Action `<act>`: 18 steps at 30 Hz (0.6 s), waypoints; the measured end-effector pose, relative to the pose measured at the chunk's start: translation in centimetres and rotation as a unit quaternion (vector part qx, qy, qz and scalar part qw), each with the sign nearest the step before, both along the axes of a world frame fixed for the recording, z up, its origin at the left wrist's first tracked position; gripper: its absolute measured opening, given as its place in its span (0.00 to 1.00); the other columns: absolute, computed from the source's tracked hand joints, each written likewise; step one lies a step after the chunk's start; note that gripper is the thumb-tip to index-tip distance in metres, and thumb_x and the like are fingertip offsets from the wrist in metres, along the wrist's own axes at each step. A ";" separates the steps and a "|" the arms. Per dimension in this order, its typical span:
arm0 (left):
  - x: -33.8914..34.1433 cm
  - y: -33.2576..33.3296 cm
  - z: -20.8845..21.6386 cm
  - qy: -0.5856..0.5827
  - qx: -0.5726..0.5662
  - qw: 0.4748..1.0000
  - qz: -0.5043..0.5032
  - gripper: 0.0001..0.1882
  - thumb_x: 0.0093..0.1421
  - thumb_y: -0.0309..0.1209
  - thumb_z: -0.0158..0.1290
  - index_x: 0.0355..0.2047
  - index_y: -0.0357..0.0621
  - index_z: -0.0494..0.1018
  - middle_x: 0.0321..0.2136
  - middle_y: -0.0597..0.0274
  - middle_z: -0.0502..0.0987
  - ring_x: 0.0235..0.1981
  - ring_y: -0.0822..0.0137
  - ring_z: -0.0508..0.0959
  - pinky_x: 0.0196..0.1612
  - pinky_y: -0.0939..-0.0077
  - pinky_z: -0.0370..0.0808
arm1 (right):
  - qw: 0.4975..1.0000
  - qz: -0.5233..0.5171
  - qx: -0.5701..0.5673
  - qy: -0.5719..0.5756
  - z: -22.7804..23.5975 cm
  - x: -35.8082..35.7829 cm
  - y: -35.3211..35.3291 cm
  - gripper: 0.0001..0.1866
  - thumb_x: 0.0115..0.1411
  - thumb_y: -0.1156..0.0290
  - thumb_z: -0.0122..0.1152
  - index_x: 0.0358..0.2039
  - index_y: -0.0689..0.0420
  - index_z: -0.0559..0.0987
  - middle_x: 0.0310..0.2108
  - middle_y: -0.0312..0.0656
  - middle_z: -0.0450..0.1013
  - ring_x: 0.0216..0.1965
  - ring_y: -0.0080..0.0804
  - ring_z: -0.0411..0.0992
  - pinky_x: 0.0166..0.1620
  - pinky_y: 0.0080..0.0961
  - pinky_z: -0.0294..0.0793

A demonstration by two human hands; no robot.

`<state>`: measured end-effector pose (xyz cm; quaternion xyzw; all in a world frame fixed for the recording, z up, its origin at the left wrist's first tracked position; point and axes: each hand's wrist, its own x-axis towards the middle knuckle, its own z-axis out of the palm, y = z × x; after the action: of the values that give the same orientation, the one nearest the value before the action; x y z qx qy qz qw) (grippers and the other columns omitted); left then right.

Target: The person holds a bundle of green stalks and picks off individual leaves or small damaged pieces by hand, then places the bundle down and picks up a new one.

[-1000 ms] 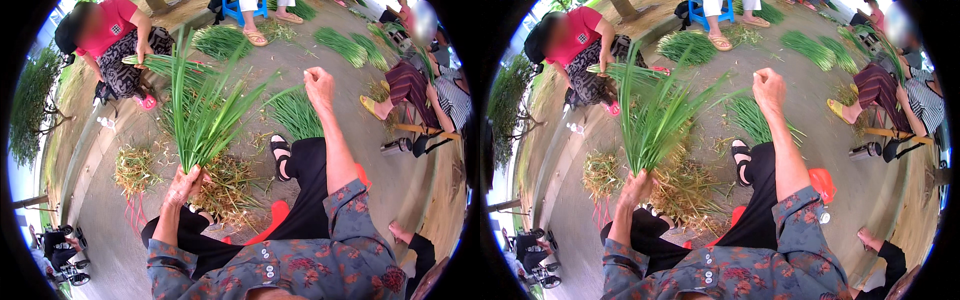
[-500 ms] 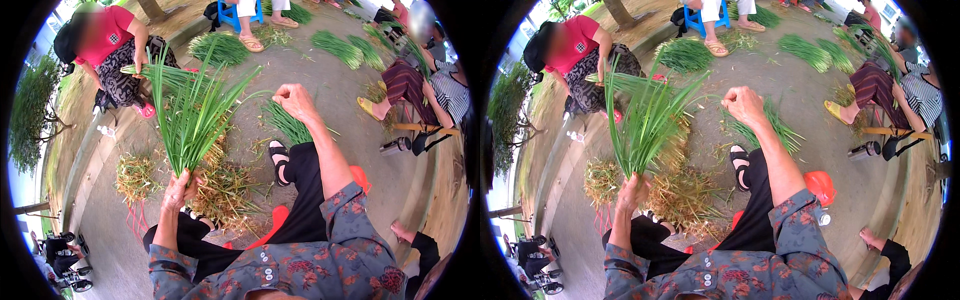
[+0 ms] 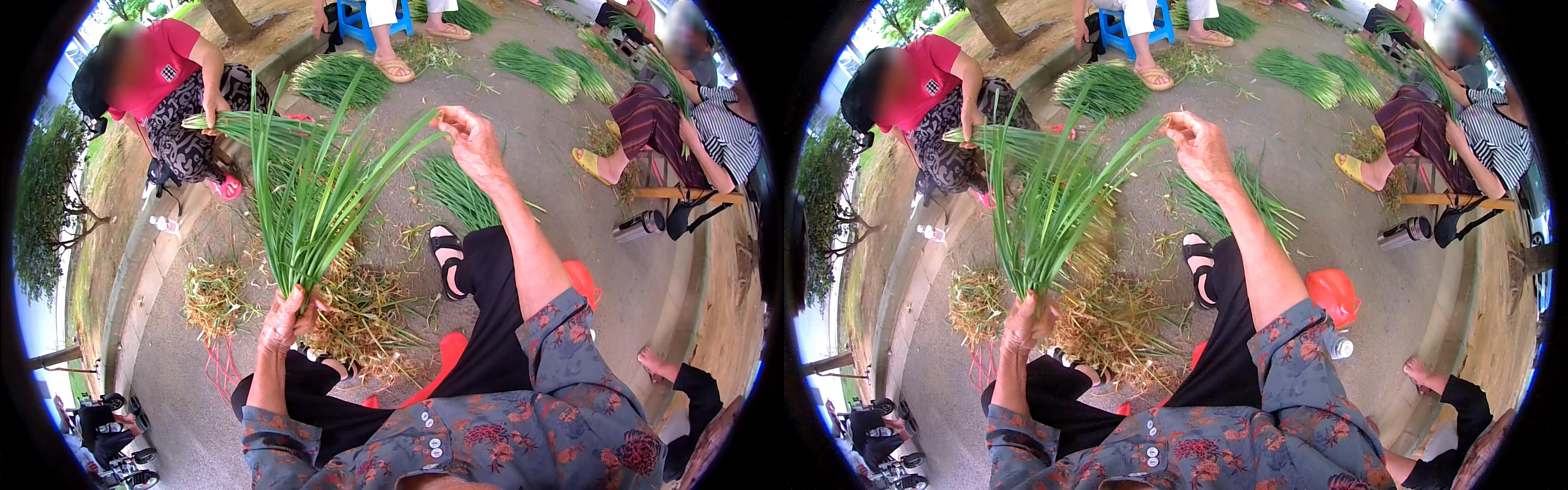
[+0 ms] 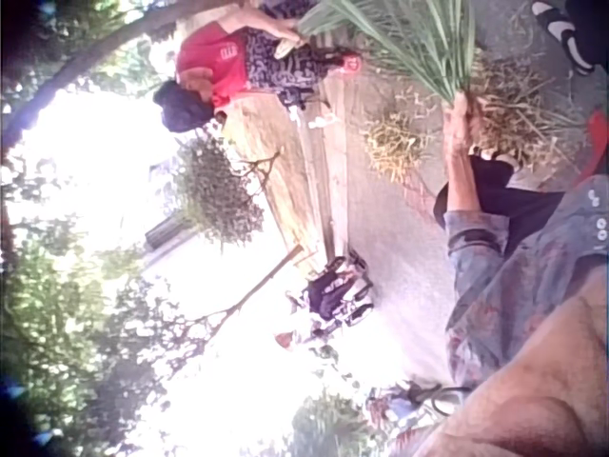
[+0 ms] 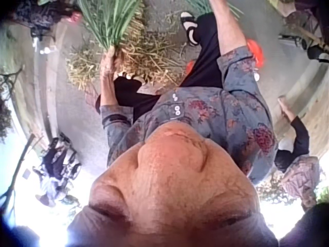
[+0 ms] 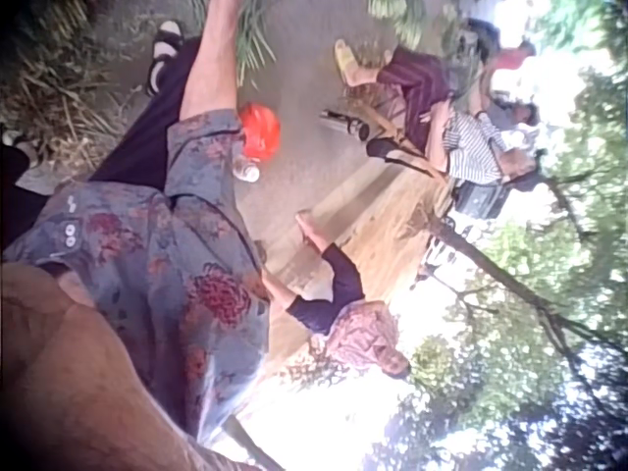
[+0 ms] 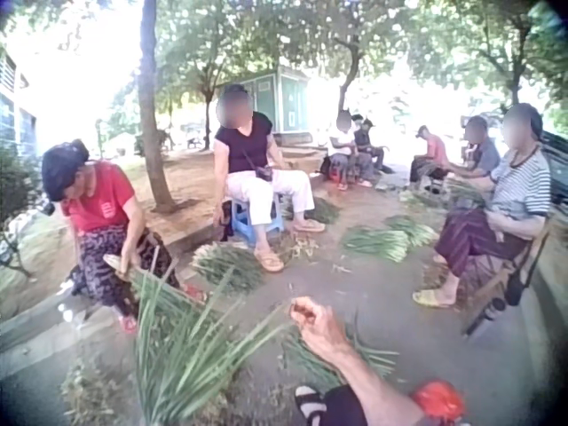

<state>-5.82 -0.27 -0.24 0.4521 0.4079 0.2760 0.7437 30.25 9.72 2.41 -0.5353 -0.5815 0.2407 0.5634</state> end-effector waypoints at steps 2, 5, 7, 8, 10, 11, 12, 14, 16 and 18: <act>0.0 0.0 -0.1 -0.001 0.001 1.000 -0.002 0.32 0.50 0.60 0.48 0.22 0.37 0.70 0.04 0.73 0.54 0.03 0.79 0.51 0.08 0.81 0.43 | 1.000 0.002 -0.008 -0.022 0.3 -0.1 -0.1 0.10 0.53 0.81 0.52 0.37 0.62 0.73 0.30 0.37 0.74 0.29 0.21 0.72 0.34 0.19 0.71; 0.1 0.1 -0.1 -0.008 0.009 1.000 -0.003 0.32 0.51 0.59 0.47 0.23 0.36 0.70 0.04 0.73 0.54 0.03 0.79 0.50 0.08 0.82 0.44 | 1.000 0.004 0.011 0.004 -0.3 0.1 0.2 0.08 0.52 0.81 0.55 0.34 0.62 0.74 0.29 0.38 0.74 0.30 0.20 0.71 0.32 0.18 0.71; 0.1 -0.1 -0.1 -0.017 0.016 1.000 0.007 0.31 0.54 0.57 0.47 0.23 0.34 0.70 0.03 0.73 0.53 0.03 0.80 0.49 0.09 0.82 0.45 | 1.000 0.004 0.015 0.012 0.0 -0.2 0.0 0.09 0.51 0.81 0.57 0.34 0.62 0.74 0.28 0.37 0.74 0.29 0.19 0.71 0.31 0.17 0.70; 0.1 -0.1 -0.2 -0.013 0.017 1.000 0.011 0.31 0.54 0.57 0.47 0.23 0.34 0.70 0.03 0.73 0.53 0.03 0.80 0.49 0.09 0.83 0.45 | 1.000 0.005 0.018 0.016 0.1 -0.3 -0.2 0.09 0.50 0.81 0.58 0.34 0.62 0.74 0.28 0.37 0.73 0.28 0.18 0.70 0.31 0.16 0.70; 0.0 -0.1 -0.4 -0.007 0.020 1.000 0.019 0.31 0.54 0.57 0.47 0.23 0.34 0.70 0.03 0.73 0.53 0.03 0.80 0.49 0.09 0.83 0.45 | 1.000 -0.004 0.002 0.030 0.6 -0.5 -0.4 0.09 0.50 0.80 0.59 0.34 0.62 0.74 0.27 0.36 0.73 0.27 0.17 0.69 0.30 0.16 0.70; 0.0 -0.1 -0.3 -0.004 0.021 1.000 0.012 0.31 0.53 0.58 0.46 0.23 0.35 0.70 0.03 0.73 0.53 0.03 0.80 0.50 0.08 0.82 0.44 | 0.999 -0.008 -0.006 0.036 0.8 -0.6 -0.5 0.09 0.50 0.80 0.59 0.34 0.62 0.74 0.27 0.35 0.72 0.27 0.16 0.69 0.30 0.15 0.70; 0.0 -0.1 -0.1 -0.001 0.021 1.000 0.004 0.32 0.53 0.59 0.46 0.23 0.36 0.70 0.03 0.73 0.53 0.03 0.79 0.50 0.08 0.81 0.44 | 0.999 -0.006 0.001 0.049 0.8 -0.6 -0.5 0.09 0.50 0.79 0.59 0.34 0.62 0.74 0.27 0.34 0.72 0.26 0.16 0.68 0.29 0.15 0.69; 0.1 0.0 0.0 0.002 0.021 1.000 -0.006 0.32 0.52 0.60 0.46 0.23 0.36 0.70 0.03 0.74 0.53 0.04 0.78 0.50 0.08 0.81 0.43 | 0.997 -0.004 0.016 0.075 1.0 -0.5 -0.4 0.09 0.51 0.79 0.59 0.34 0.62 0.74 0.26 0.33 0.71 0.25 0.14 0.67 0.28 0.15 0.69; 0.1 0.0 0.0 0.002 0.018 1.000 -0.010 0.32 0.52 0.60 0.46 0.23 0.36 0.70 0.04 0.73 0.53 0.04 0.79 0.50 0.08 0.81 0.43 | 0.994 -0.019 0.017 0.102 1.1 -0.5 -0.3 0.08 0.52 0.77 0.59 0.33 0.62 0.74 0.25 0.32 0.71 0.24 0.14 0.66 0.27 0.14 0.68; 0.1 -0.1 -0.2 -0.005 0.014 1.000 0.003 0.31 0.53 0.58 0.47 0.23 0.34 0.70 0.03 0.73 0.53 0.03 0.80 0.50 0.08 0.82 0.44 | 0.994 -0.027 0.023 0.108 1.1 -0.4 -0.3 0.07 0.52 0.76 0.58 0.32 0.62 0.74 0.23 0.31 0.70 0.23 0.13 0.65 0.26 0.14 0.67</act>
<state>-5.74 -0.33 -0.40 0.4600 0.4013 0.2866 0.7384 29.81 9.44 3.53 -0.5091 -0.5079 0.2681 0.6411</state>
